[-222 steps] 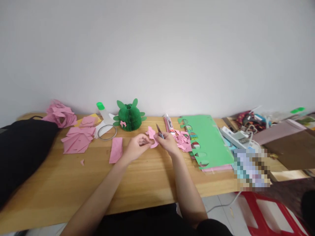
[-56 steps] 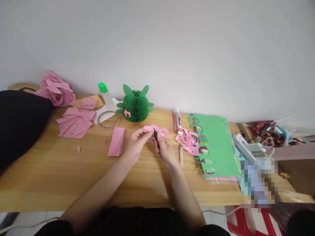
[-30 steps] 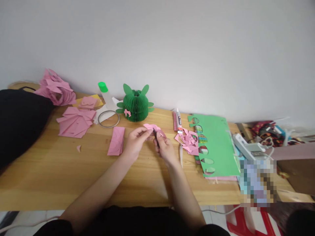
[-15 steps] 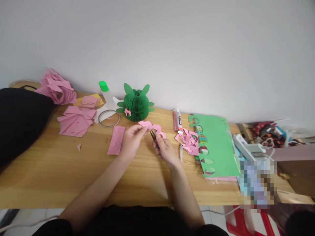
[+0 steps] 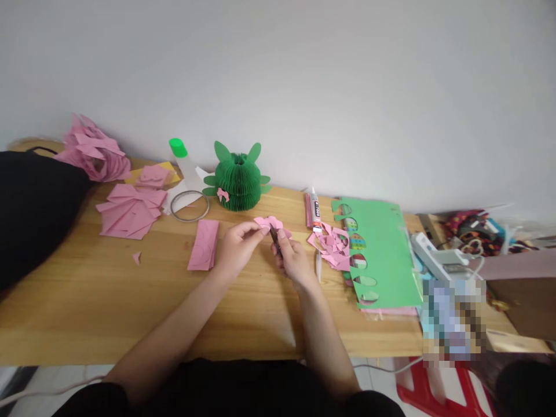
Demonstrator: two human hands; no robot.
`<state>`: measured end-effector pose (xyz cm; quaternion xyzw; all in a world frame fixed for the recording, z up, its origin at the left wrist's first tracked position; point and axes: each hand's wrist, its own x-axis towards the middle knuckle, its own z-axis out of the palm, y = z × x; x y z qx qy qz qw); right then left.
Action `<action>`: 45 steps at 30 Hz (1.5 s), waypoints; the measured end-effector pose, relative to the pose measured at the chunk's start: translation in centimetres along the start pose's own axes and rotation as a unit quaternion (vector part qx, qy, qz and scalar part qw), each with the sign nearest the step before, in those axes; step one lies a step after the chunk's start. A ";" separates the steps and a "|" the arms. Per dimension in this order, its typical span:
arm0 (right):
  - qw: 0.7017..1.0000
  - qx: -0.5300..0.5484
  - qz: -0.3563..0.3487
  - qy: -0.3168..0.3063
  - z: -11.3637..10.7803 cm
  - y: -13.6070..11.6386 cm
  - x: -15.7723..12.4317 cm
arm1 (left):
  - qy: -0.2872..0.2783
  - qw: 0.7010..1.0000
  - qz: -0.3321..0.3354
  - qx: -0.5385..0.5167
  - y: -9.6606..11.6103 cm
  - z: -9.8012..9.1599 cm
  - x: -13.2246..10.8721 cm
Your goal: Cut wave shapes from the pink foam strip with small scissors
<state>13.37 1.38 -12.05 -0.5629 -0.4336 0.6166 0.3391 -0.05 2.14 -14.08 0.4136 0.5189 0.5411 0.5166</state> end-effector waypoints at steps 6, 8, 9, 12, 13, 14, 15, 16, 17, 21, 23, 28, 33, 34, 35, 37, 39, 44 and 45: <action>1.000 -0.005 -0.012 0.012 0.0 0.4 0.1 | -0.003 1.000 -0.014 -0.021 0.2 0.1 0.0; 1.000 -0.007 -0.017 0.016 0.0 0.4 0.1 | -0.005 0.999 -0.017 -0.027 0.3 0.1 0.0; 1.000 -0.008 -0.018 0.018 0.0 0.5 0.1 | -0.005 0.999 -0.019 -0.030 0.4 0.1 0.0; 1.000 -0.010 -0.022 0.020 0.0 0.5 0.2 | -0.004 0.999 -0.025 -0.039 0.6 0.2 -0.1; 0.999 -0.011 -0.023 0.021 0.0 0.5 0.2 | -0.004 0.999 -0.028 -0.042 0.6 0.2 -0.1; 0.999 -0.012 -0.024 0.022 0.0 0.5 0.2 | -0.003 0.999 -0.030 -0.045 0.7 0.2 -0.1; 0.999 -0.012 -0.026 0.023 0.0 0.4 0.2 | -0.003 0.998 -0.033 -0.048 0.7 0.2 -0.1; 0.999 -0.012 -0.027 0.023 0.0 0.4 0.2 | -0.002 0.998 -0.035 -0.051 0.8 0.3 -0.1; 0.999 -0.012 -0.027 0.023 0.1 0.4 0.2 | -0.002 0.998 -0.037 -0.054 0.8 0.3 -0.1; 0.999 -0.010 -0.028 0.025 0.3 0.4 0.2 | 0.011 0.997 -0.044 -0.068 0.8 0.4 0.0; 0.999 -0.007 -0.027 0.026 0.4 0.5 0.3 | 0.021 0.996 -0.050 -0.076 0.5 0.5 -0.1; 0.999 -0.002 -0.028 0.030 0.4 0.6 0.3 | 0.035 0.991 -0.067 -0.110 0.0 1.0 -0.3; 0.999 -0.005 -0.034 0.029 0.4 0.7 0.4 | 0.035 0.987 -0.074 -0.135 -0.2 1.2 -0.3; 0.999 -0.005 -0.035 0.029 0.4 0.7 0.4 | 0.035 0.987 -0.074 -0.137 -0.1 1.2 -0.3; 0.999 -0.006 -0.037 0.029 0.4 0.7 0.4 | 0.034 0.987 -0.073 -0.139 -0.1 1.1 -0.3; 0.999 -0.009 -0.041 0.029 0.3 0.7 0.4 | 0.032 0.987 -0.072 -0.140 0.0 1.1 -0.2; 0.998 -0.012 -0.046 0.028 0.2 0.7 0.4 | 0.028 0.987 -0.072 -0.138 0.2 1.0 -0.2; 0.998 -0.019 -0.057 0.023 -0.1 1.0 0.5 | 0.021 0.990 -0.066 -0.123 0.6 0.8 -0.2; 0.998 -0.020 -0.058 0.023 -0.1 1.0 0.6 | 0.019 0.990 -0.065 -0.120 0.6 0.8 -0.2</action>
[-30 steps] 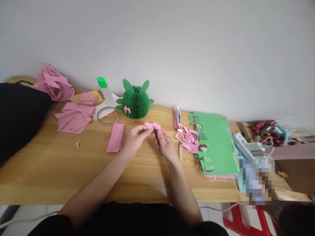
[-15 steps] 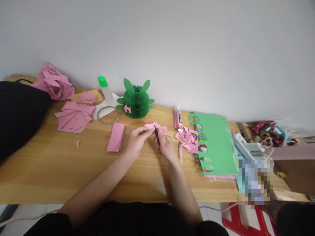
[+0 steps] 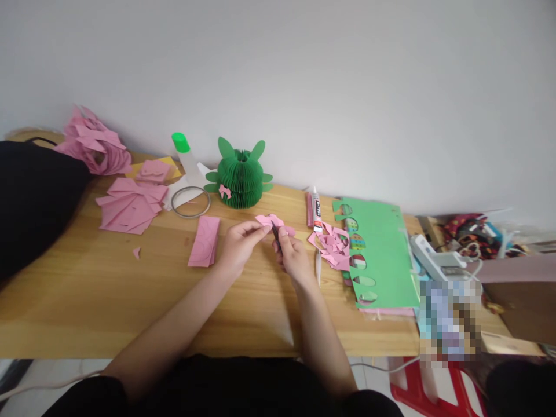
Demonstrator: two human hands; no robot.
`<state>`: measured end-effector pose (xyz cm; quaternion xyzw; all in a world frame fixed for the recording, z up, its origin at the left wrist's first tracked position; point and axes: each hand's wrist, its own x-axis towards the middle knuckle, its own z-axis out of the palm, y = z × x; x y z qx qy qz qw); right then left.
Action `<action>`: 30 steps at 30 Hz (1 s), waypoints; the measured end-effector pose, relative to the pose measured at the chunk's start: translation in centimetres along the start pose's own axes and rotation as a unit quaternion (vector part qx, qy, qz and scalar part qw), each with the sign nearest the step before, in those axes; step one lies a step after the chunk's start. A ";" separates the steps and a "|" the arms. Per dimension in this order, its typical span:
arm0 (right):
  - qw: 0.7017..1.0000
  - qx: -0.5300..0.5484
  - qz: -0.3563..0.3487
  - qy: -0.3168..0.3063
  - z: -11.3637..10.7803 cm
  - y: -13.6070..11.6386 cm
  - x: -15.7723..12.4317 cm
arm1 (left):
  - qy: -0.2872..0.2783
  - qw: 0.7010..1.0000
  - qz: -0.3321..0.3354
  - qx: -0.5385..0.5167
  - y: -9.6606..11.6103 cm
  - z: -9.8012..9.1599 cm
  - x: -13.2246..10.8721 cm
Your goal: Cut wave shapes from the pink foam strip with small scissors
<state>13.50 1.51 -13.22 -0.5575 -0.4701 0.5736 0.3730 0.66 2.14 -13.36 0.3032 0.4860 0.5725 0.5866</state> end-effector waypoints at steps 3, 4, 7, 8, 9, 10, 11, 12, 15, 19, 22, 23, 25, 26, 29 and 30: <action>1.000 -0.003 -0.006 -0.002 -0.1 0.0 0.1 | -0.003 1.000 0.000 0.009 0.1 -0.1 0.1; 1.000 -0.004 -0.008 -0.004 -0.1 0.0 0.1 | -0.004 1.000 0.001 0.011 0.1 -0.1 0.1; 1.000 -0.008 -0.015 -0.008 -0.1 -0.1 0.1 | -0.005 1.000 0.002 0.017 0.1 -0.2 0.2; 1.000 -0.009 -0.017 -0.010 -0.1 -0.1 0.1 | -0.006 1.000 0.004 0.019 0.1 -0.3 0.2; 1.000 -0.010 -0.018 -0.011 -0.1 -0.1 0.1 | -0.006 1.000 0.005 0.021 0.1 -0.3 0.2; 1.000 -0.011 -0.020 -0.013 -0.1 0.0 0.1 | -0.007 1.000 0.006 0.023 0.1 -0.3 0.2; 1.000 -0.012 -0.021 -0.014 -0.1 0.0 0.1 | -0.007 1.000 0.007 0.025 0.0 -0.4 0.2; 1.000 -0.012 -0.022 -0.014 -0.1 0.0 0.1 | -0.007 1.000 0.008 0.027 0.0 -0.4 0.2; 0.999 -0.014 -0.025 -0.014 -0.1 0.1 0.1 | -0.008 0.999 0.011 0.030 0.0 -0.5 0.3; 0.999 -0.018 -0.028 -0.013 -0.2 0.0 0.1 | -0.009 0.999 0.014 0.032 0.0 -0.4 0.3; 0.999 -0.019 -0.029 -0.011 -0.2 0.0 0.1 | -0.009 0.999 0.014 0.034 0.2 -0.4 0.2; 0.999 -0.020 -0.029 -0.010 -0.2 0.0 0.1 | -0.009 0.999 0.014 0.034 0.2 -0.3 0.2; 0.999 -0.021 -0.030 -0.010 -0.1 0.0 0.0 | -0.007 0.999 0.013 0.033 0.2 -0.3 0.2; 0.999 -0.022 -0.030 -0.010 -0.1 0.0 0.0 | -0.006 0.999 0.013 0.032 0.2 -0.3 0.2; 0.999 -0.026 -0.030 -0.010 -0.2 0.0 -0.1 | -0.003 0.999 0.012 0.031 0.3 -0.3 0.2; 0.999 -0.028 -0.031 -0.010 -0.2 0.0 -0.1 | -0.002 0.999 0.012 0.031 0.3 -0.3 0.2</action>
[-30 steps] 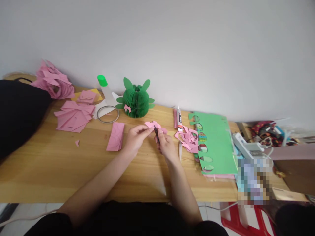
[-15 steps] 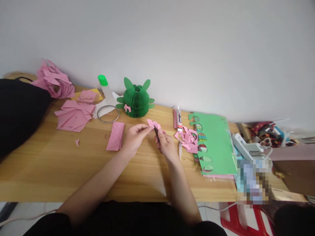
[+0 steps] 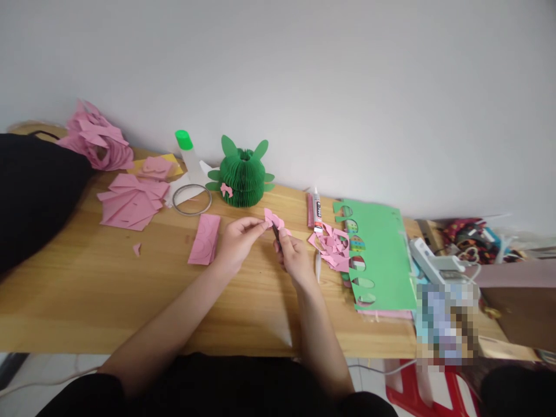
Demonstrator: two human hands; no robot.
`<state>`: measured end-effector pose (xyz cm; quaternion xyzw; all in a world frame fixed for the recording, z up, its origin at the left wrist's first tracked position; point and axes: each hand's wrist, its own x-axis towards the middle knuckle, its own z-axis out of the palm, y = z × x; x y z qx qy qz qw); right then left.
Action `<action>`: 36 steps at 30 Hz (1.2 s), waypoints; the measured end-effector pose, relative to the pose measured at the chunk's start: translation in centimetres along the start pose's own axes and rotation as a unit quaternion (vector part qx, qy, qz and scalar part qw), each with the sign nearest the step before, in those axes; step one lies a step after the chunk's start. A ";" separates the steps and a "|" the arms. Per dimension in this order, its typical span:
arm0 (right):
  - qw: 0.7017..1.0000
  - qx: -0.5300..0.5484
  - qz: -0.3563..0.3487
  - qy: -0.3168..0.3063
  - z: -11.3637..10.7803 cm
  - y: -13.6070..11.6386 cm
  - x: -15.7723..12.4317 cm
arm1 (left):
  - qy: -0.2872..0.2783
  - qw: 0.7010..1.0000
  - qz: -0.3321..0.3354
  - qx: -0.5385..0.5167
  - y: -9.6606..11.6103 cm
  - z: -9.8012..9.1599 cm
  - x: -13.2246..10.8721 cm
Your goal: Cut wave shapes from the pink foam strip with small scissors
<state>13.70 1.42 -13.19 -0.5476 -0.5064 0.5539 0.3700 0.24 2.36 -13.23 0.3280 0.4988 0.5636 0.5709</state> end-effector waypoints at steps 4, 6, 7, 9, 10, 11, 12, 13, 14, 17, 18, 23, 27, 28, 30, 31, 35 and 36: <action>1.000 -0.005 -0.002 0.000 0.0 0.1 0.0 | 0.003 1.000 0.000 0.001 0.1 0.0 0.0; 1.000 -0.007 -0.004 0.000 -0.1 0.1 0.0 | 0.005 1.000 0.000 0.001 0.1 0.0 0.0; 1.000 -0.008 -0.004 0.001 -0.1 0.0 0.0 | 0.006 1.000 -0.001 0.001 0.1 0.0 0.0; 1.000 -0.009 -0.005 0.000 -0.1 0.0 -0.1 | 0.008 1.000 -0.001 -0.001 0.1 0.0 0.0; 1.000 -0.010 -0.006 0.000 -0.1 0.0 -0.1 | 0.009 1.000 -0.001 -0.002 0.2 0.0 0.0; 1.000 -0.010 -0.006 -0.001 -0.1 0.0 -0.1 | 0.009 1.000 -0.001 -0.004 0.2 0.0 0.0; 1.000 -0.011 -0.006 -0.002 -0.1 0.0 -0.1 | 0.009 1.000 0.000 -0.005 0.3 0.0 0.0; 1.000 -0.011 -0.007 -0.003 -0.1 0.1 0.0 | 0.008 1.000 0.000 -0.006 0.3 0.0 0.0; 1.000 -0.012 -0.008 -0.003 -0.1 0.1 0.0 | 0.007 1.000 0.001 -0.007 0.3 0.0 0.0; 1.000 -0.012 -0.009 -0.001 0.0 0.1 0.0 | 0.002 1.000 0.003 -0.006 0.4 0.0 -0.1; 1.000 -0.012 -0.009 -0.001 0.0 0.0 0.0 | 0.001 1.000 0.004 -0.005 0.4 0.0 -0.1; 1.000 -0.014 -0.006 -0.004 0.0 -0.1 0.0 | -0.008 1.000 0.021 0.013 0.3 0.0 0.0; 1.000 -0.010 0.000 -0.006 0.1 0.0 -0.1 | -0.014 0.998 0.040 0.037 0.1 -0.1 0.0; 1.000 -0.009 0.002 -0.007 0.1 0.0 -0.1 | -0.017 0.998 0.045 0.043 0.2 -0.2 0.0; 1.000 -0.004 0.006 -0.008 0.1 -0.1 -0.1 | -0.025 0.997 0.056 0.054 0.2 -0.1 -0.1; 1.000 -0.001 0.008 -0.009 0.1 -0.1 -0.1 | -0.027 0.996 0.061 0.059 0.3 -0.1 -0.2; 1.000 0.010 0.015 -0.006 0.2 -0.3 -0.1 | -0.032 0.994 0.076 0.075 0.2 0.1 -0.3; 1.000 0.012 0.017 -0.004 0.2 -0.3 -0.1 | -0.032 0.994 0.078 0.077 0.2 0.1 -0.3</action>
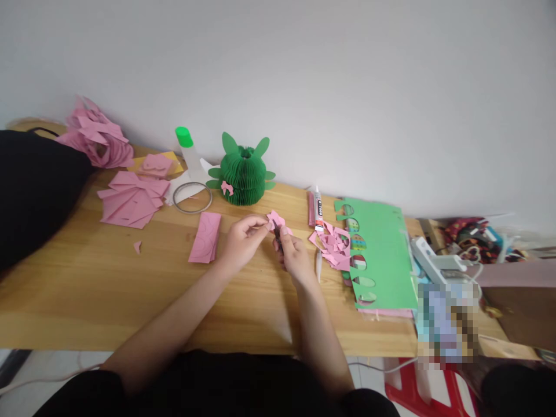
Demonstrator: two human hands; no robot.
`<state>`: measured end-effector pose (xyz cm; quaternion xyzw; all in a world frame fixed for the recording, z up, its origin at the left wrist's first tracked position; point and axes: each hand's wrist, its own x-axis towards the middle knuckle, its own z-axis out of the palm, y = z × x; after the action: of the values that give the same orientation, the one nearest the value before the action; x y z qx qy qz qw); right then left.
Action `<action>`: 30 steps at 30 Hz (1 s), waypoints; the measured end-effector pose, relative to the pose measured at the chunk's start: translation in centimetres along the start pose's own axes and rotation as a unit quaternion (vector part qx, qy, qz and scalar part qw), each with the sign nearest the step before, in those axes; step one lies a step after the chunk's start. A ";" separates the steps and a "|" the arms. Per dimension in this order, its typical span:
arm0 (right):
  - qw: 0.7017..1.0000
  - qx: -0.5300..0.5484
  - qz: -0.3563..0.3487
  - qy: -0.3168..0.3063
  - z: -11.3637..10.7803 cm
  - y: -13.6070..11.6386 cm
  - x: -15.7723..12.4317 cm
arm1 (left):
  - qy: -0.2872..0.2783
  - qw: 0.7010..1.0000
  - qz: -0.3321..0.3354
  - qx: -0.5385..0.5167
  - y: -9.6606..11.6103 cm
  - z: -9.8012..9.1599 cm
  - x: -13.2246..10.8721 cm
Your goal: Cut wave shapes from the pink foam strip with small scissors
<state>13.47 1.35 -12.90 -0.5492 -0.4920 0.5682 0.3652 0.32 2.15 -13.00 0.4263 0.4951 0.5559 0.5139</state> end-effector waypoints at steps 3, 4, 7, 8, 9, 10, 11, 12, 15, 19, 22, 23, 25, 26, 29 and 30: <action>1.000 0.003 0.003 0.005 0.1 0.0 0.0 | 0.003 1.000 0.001 0.004 -0.2 0.1 0.0; 1.000 0.004 0.003 0.006 0.1 0.0 0.0 | 0.004 1.000 0.001 0.004 -0.2 0.1 0.0; 1.000 0.004 0.003 0.005 0.1 0.0 0.0 | 0.003 1.000 -0.001 0.005 -0.2 0.1 0.0; 1.000 0.004 0.003 0.004 0.1 0.0 0.0 | 0.003 1.000 -0.002 0.004 -0.2 0.1 0.0; 1.000 0.004 0.003 0.004 0.0 0.0 0.0 | 0.003 1.000 -0.003 0.004 -0.1 0.1 0.0; 1.000 0.005 0.002 0.005 0.0 0.0 0.0 | 0.003 1.000 -0.004 0.004 -0.1 0.0 0.0; 1.000 0.005 0.002 0.005 0.0 0.0 0.0 | 0.004 1.000 -0.004 0.004 -0.1 0.0 -0.1; 1.000 0.005 0.002 0.005 0.0 0.0 0.0 | 0.005 1.000 -0.004 0.004 -0.1 0.0 -0.1; 1.000 0.008 0.001 0.006 0.0 -0.1 0.0 | 0.006 1.000 -0.004 0.004 -0.2 0.0 0.0; 1.000 0.012 0.002 0.004 0.1 -0.2 -0.1 | 0.008 1.000 -0.001 0.003 -0.1 0.0 0.0; 1.000 0.014 0.003 0.004 0.1 -0.3 -0.1 | 0.010 1.000 0.001 0.002 -0.1 0.1 -0.1; 1.000 0.015 0.003 0.005 0.1 -0.3 -0.2 | 0.011 1.000 0.001 0.002 -0.1 0.1 -0.1; 1.000 0.015 0.002 0.006 0.1 -0.3 -0.2 | 0.010 1.000 0.002 0.002 -0.1 0.1 -0.1; 1.000 0.015 0.002 0.005 0.1 -0.2 -0.2 | 0.009 1.000 0.002 0.002 -0.1 0.1 -0.1; 1.000 0.014 0.003 0.004 0.1 -0.1 -0.1 | 0.009 1.000 0.002 0.003 -0.1 0.0 -0.1; 1.000 0.014 0.004 0.004 0.1 -0.1 -0.1 | 0.009 1.000 0.003 0.003 -0.1 0.0 -0.1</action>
<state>13.39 1.30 -12.83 -0.5483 -0.4805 0.5741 0.3727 0.38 2.09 -13.09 0.4244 0.5000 0.5595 0.5068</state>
